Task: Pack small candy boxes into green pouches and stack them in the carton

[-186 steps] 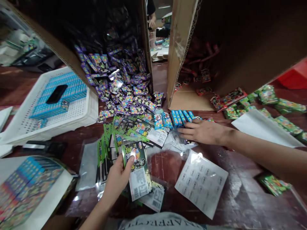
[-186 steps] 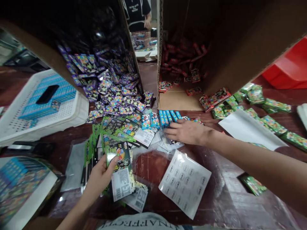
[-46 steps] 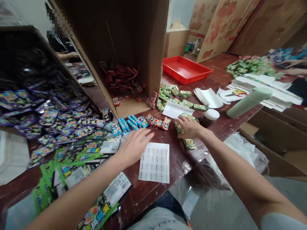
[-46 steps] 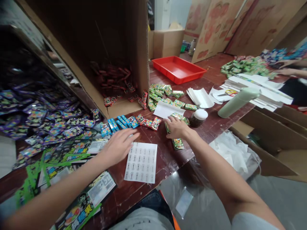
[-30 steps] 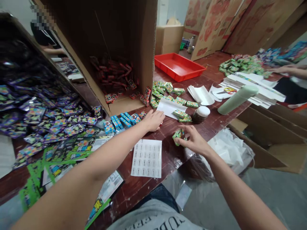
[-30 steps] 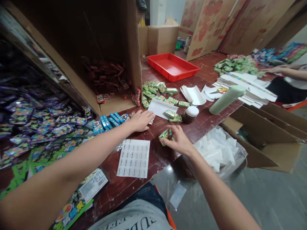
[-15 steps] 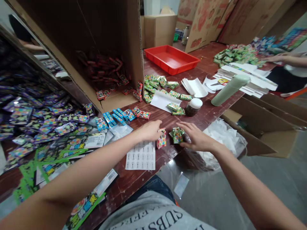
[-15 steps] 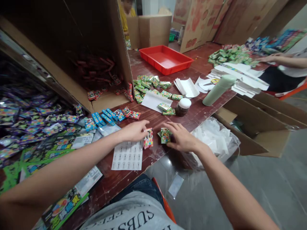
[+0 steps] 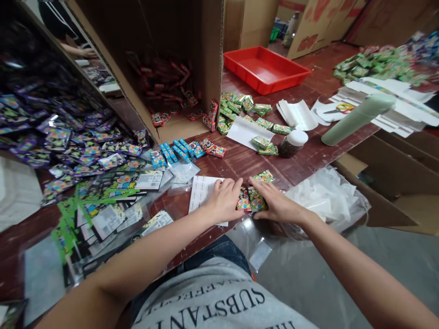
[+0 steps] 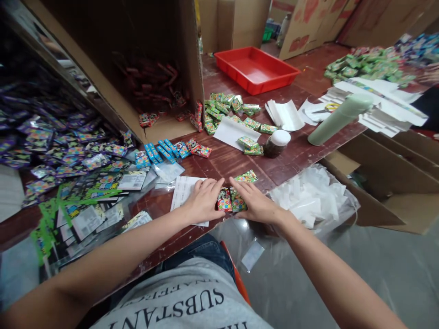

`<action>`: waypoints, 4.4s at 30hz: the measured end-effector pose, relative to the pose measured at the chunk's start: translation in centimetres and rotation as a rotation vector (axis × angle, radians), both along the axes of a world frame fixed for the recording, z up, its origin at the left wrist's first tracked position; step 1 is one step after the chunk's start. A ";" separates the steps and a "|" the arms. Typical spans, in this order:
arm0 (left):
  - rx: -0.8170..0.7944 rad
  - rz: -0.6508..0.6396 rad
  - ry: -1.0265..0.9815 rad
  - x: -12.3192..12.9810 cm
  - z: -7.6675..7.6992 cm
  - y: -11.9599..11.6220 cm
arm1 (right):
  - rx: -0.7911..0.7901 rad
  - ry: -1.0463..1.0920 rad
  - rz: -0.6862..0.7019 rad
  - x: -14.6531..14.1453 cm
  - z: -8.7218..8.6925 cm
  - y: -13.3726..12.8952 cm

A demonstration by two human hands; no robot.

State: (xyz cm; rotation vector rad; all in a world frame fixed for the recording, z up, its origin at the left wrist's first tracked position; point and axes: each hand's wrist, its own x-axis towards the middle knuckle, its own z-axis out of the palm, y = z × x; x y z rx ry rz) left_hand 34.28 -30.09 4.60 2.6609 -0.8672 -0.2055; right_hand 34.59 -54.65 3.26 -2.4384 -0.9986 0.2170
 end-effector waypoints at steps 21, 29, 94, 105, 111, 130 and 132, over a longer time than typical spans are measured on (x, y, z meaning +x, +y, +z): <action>0.015 0.377 -0.090 -8.4 3.4 9.8 | 0.136 -0.131 -0.017 -1.4 2.7 2.6; 0.085 0.595 0.106 -15.7 1.2 19.5 | 0.100 0.077 0.427 1.4 3.9 15.9; -1.070 0.878 0.293 -9.9 0.8 19.0 | 0.685 0.744 -0.229 -3.0 1.4 22.9; -1.004 0.861 0.454 -7.8 2.8 18.2 | 0.596 0.644 -0.159 -0.9 2.7 21.5; -0.976 0.897 0.521 -5.9 3.7 17.8 | 0.574 0.880 -0.360 0.5 3.7 21.8; -0.924 0.594 0.687 -2.5 2.0 16.5 | 0.403 0.347 -0.186 4.5 1.9 17.4; -0.893 0.546 0.697 -2.1 1.6 16.3 | 0.249 0.204 -0.275 6.4 1.1 17.8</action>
